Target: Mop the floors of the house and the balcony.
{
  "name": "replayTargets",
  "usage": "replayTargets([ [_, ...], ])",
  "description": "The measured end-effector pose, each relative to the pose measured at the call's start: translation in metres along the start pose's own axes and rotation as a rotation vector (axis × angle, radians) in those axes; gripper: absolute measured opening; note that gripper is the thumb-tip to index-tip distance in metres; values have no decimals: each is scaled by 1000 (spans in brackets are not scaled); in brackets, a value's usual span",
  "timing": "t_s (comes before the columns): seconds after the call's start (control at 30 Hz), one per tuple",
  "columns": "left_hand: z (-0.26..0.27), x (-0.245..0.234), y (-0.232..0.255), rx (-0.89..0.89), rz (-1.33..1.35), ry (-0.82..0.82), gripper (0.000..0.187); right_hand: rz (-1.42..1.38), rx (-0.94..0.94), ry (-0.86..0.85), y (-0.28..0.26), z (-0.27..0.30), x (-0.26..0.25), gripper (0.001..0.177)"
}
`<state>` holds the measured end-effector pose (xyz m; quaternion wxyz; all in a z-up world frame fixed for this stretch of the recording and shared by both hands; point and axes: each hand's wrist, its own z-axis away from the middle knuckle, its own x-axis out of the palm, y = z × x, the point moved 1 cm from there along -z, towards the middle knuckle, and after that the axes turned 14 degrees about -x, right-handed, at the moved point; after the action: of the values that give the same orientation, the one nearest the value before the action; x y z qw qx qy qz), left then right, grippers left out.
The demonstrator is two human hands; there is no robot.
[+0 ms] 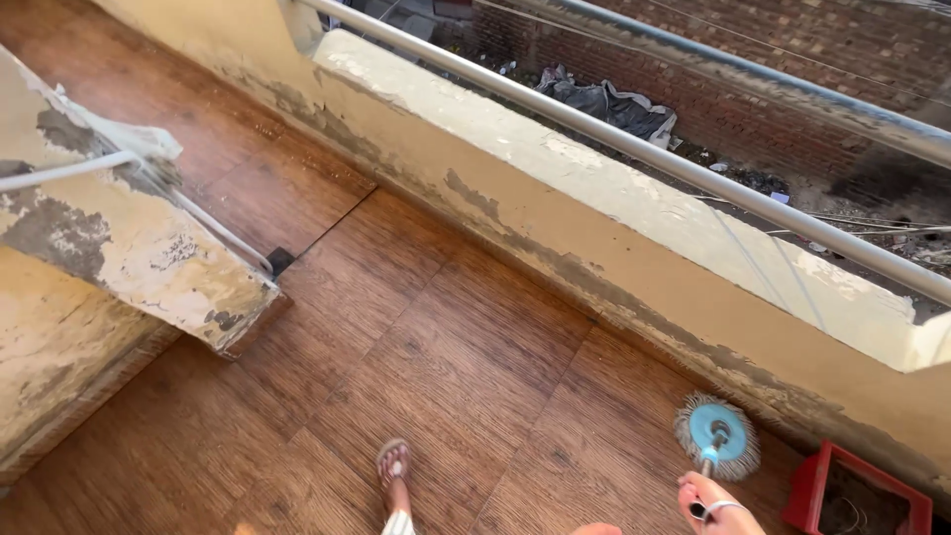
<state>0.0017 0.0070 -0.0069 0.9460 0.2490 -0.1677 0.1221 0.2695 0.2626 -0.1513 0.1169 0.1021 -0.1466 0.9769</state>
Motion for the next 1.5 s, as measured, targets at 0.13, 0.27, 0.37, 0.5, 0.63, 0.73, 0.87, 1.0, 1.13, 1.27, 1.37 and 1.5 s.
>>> replayTargets([
  [0.13, -8, -64, 19, -45, 116, -20, 55, 328, -172, -86, 90, 13, 158, 22],
  [0.27, 0, -194, 43, 23, 271, -74, 37, 692, -278, -317, 203, 4, 289, 25],
  [0.37, 38, -308, 69, 2, 463, 42, 27, 777, -178, -204, 268, -50, 396, 23],
  [0.5, 77, -438, 103, 82, 587, 181, 26, 968, -217, -375, 305, -74, 559, 17],
  [0.63, 104, -534, 143, 124, 649, 266, 35, 1178, -271, -373, 315, -107, 709, 17],
  [0.73, 100, -584, 153, 153, 703, 326, 61, 1233, -279, -463, 310, -139, 786, 15],
  [0.87, 86, -620, 152, 128, 694, 384, 81, 1270, -252, -503, 309, -155, 813, 18],
  [1.0, 78, -623, 137, 114, 709, 373, 85, 1375, -218, -550, 335, -115, 779, 21],
  [1.13, 64, -598, 107, 84, 734, 275, 85, 1393, -17, -523, 356, -22, 741, 24],
  [1.27, 91, -577, 118, 8, 909, 214, 121, 1499, 68, -592, 354, -4, 725, 24],
  [1.37, 93, -576, 140, -60, 938, 244, 126, 1495, 156, -580, 341, 14, 732, 28],
  [1.5, 69, -576, 167, -85, 684, 312, 123, 1100, 0, -345, 315, -10, 707, 16],
])
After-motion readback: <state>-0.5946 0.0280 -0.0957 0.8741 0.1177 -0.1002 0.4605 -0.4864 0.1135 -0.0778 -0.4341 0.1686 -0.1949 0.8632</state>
